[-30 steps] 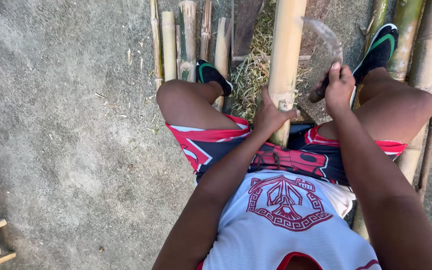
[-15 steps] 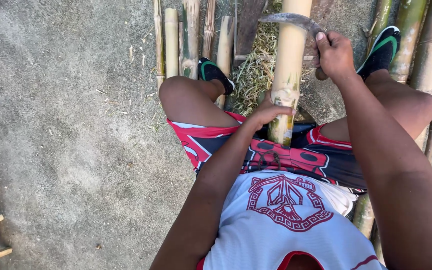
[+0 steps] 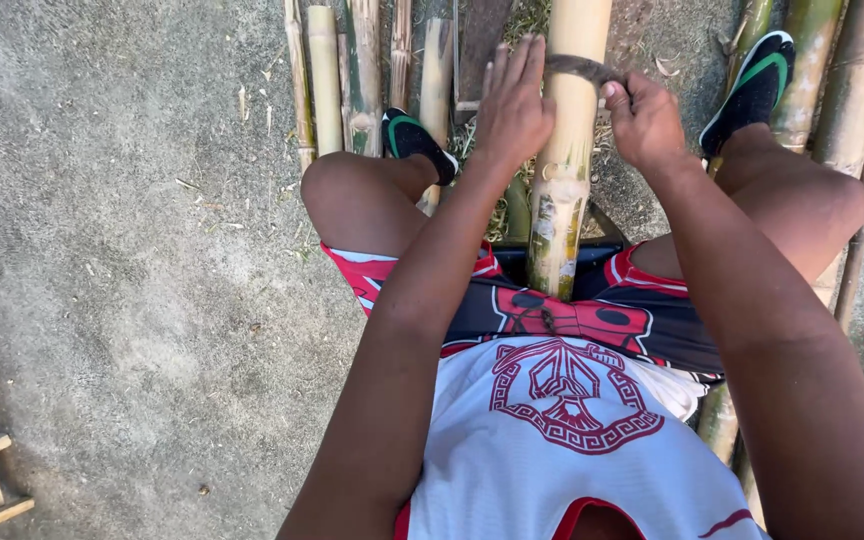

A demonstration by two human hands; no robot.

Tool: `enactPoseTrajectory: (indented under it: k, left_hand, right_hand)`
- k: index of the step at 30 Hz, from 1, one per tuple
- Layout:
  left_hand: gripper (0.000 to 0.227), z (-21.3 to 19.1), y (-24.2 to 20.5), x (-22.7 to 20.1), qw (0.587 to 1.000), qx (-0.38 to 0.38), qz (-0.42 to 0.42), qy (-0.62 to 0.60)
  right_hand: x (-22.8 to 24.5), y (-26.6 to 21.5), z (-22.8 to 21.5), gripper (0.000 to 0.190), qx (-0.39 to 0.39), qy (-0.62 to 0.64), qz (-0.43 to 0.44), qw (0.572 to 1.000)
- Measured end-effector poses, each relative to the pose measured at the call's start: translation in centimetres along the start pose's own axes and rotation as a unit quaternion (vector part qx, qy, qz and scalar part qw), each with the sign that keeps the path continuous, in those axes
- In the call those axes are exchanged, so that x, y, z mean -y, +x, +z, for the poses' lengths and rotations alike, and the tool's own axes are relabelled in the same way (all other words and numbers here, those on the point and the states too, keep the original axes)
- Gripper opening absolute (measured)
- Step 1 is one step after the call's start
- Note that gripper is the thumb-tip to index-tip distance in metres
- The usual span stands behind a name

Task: The person is carving a piece of bamboo using a curved knife.

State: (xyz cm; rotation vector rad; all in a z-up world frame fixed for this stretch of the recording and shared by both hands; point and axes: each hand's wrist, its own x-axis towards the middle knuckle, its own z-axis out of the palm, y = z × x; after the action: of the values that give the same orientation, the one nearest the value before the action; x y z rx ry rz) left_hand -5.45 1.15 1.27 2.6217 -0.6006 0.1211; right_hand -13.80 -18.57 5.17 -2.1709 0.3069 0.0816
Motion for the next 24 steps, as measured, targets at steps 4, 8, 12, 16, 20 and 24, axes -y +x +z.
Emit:
enactPoseTrajectory:
  k: [4, 8, 12, 16, 20, 24]
  left_hand:
    - [0.068, -3.7, -1.8, -1.8, 0.993, 0.121, -0.003, -0.001]
    - [0.065, -5.7, -5.3, -3.1, 0.994, 0.113, 0.008, -0.01]
    - [0.064, -7.2, -7.9, -4.1, 0.996, 0.082, 0.019, -0.012]
    - [0.056, -7.6, -10.5, -4.6, 0.998, 0.063, 0.017, -0.022]
    - [0.05, -7.8, -11.9, -5.2, 0.998, 0.07, 0.002, -0.011]
    - [0.05, -8.1, -13.3, -6.1, 0.993, 0.114, -0.016, -0.014]
  right_hand:
    - [1.5, -1.4, -0.8, 0.025, 0.021, -0.029, 0.021, 0.999]
    - [0.1, -4.0, -0.3, 0.026, 0.043, -0.029, 0.051, 0.997]
    - [-1.0, -6.5, 0.4, 0.027, 0.031, -0.048, 0.021, 0.998]
    - [-0.5, -8.6, 0.2, 0.027, 0.057, -0.053, 0.035, 0.996]
    - [-0.8, -10.4, 0.4, 0.03, 0.069, -0.051, 0.038, 0.996]
    - [0.6, -11.5, -0.8, 0.032, 0.1, -0.082, 0.065, 0.989]
